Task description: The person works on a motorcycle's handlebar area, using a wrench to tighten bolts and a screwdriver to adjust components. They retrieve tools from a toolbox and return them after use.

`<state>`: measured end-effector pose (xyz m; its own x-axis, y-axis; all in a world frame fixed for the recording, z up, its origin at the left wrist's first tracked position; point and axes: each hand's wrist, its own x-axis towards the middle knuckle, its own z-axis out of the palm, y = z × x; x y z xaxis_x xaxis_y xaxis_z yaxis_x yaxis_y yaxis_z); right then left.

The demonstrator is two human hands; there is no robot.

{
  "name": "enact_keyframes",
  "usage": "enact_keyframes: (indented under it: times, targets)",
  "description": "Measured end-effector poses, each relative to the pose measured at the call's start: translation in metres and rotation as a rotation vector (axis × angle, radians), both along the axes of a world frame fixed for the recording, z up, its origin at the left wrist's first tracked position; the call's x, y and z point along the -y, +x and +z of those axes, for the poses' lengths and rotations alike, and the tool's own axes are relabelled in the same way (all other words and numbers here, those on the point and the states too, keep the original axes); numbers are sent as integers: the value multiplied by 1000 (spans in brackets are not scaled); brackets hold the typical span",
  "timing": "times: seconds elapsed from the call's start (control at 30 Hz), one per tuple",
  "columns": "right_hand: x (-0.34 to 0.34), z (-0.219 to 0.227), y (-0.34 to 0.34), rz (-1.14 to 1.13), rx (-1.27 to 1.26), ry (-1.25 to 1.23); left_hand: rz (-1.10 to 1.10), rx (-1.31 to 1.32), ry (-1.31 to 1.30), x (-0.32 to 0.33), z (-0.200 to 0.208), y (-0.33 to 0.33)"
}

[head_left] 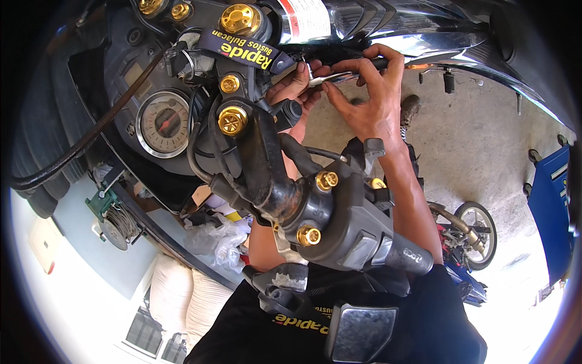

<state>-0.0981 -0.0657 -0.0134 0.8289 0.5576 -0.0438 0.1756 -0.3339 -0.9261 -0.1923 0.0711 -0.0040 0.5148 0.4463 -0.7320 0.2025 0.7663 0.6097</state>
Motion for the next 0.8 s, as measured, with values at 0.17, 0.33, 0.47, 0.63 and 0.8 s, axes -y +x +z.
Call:
enact_keyframes:
  times: [0.17, 0.33, 0.47, 0.63, 0.8]
  targets:
    - [0, -9, -1, -22, 107, -50, -66, -20, 3, 2, 4, 5]
    - [-2, -3, -6, -30, 126, -62, -67, -62, 22, 2, 11, 1]
    - [3, 19, -2, -46, 32, 68, -35, -70, 5, 3, 7, -1]
    - [-6, 26, -7, -55, 332, 249, -15, -1, 154, 21, 25, 5]
    - [-2, -9, -4, -439, -732, 323, 82, -177, 111, 13, 16, 13]
